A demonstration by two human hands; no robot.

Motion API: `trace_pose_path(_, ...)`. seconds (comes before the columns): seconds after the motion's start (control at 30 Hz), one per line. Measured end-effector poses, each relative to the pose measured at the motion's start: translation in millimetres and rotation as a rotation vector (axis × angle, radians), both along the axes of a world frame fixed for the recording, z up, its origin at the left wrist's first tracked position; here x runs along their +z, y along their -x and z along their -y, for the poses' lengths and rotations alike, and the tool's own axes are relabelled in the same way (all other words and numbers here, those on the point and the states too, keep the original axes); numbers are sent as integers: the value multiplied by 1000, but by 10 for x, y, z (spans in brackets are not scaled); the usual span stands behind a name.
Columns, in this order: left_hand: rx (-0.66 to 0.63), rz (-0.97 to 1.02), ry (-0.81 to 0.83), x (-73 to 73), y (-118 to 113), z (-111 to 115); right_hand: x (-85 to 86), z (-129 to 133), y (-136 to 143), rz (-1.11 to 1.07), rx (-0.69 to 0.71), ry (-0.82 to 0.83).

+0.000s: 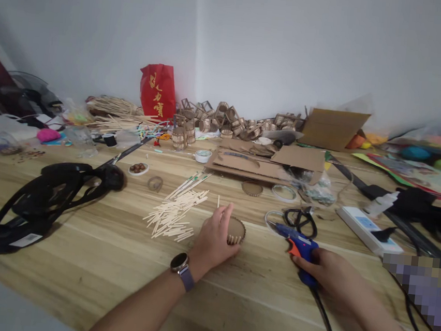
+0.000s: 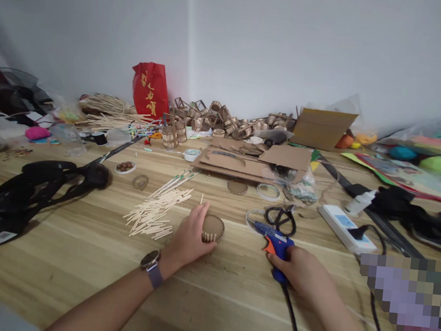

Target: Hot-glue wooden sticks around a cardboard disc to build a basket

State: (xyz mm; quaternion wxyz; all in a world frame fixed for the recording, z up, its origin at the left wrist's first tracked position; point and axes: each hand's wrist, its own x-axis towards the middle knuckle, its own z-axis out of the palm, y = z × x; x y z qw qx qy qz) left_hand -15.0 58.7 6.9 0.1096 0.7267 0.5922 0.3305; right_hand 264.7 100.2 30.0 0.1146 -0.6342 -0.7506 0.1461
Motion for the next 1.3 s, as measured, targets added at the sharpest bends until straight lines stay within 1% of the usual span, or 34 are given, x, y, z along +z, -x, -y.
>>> trace_pose_path(0.1, -85, 35, -20, -16, 45, -7, 27, -11, 16, -32, -84, 132)
trace_pose_path(0.17, -134, 54, -13, -26, 73, -13, 90, 15, 63, -170, -107, 153)
trace_pose_path(0.27, -139, 82, 0, -40, 98, -26, 192, 104, 174, -560, -120, 175)
trace_pose_path(0.3, -134, 94, 3, -44, 103, -32, 216, 142, 215, -710, -130, 210)
trace_pose_path(0.37, -128, 122, 9, -53, 112, -44, 234, 217, 294, -968, -142, 332)
trace_pose_path(0.47, -118, 161, 21, -63, 130, -62, 185, 294, 394, -1232, -108, 498)
trace_pose_path(0.53, -113, 183, 41, -65, 141, -70, 124, 313, 444, -1370, -73, 542)
trace_pose_path(0.6, -113, 204, 66, -62, 147, -73, 63, 314, 477, -1434, -34, 585)
trace_pose_path(0.7, -106, 218, 101, -50, 149, -71, -12, 301, 484, -1381, 40, 640)
trace_pose_path(0.77, -99, 222, 109, -46, 150, -70, -57, 286, 462, -1254, 40, 623)
trace_pose_path(0.87, -105, 234, 98, -52, 156, -72, -120, 259, 418, -942, -5, 517)
trace_pose_path(0.93, -113, 244, 101, -57, 160, -74, -143, 249, 404, -775, 17, 415)
trace_pose_path(0.97, -114, 247, 105, -58, 162, -74, -144, 249, 404, -726, 46, 367)
trace_pose_path(1.03, -115, 247, 107, -59, 164, -74, -122, 261, 421, -677, 111, 290)
trace_pose_path(1.13, -112, 243, 101, -59, 163, -74, -46, 297, 466, -618, 185, 214)
trace_pose_path(1.23, -111, 249, 107, -66, 164, -76, 25, 331, 499, -570, 223, 162)
trace_pose_path(1.3, -113, 254, 108, -70, 165, -76, 43, 345, 509, -556, 236, 145)
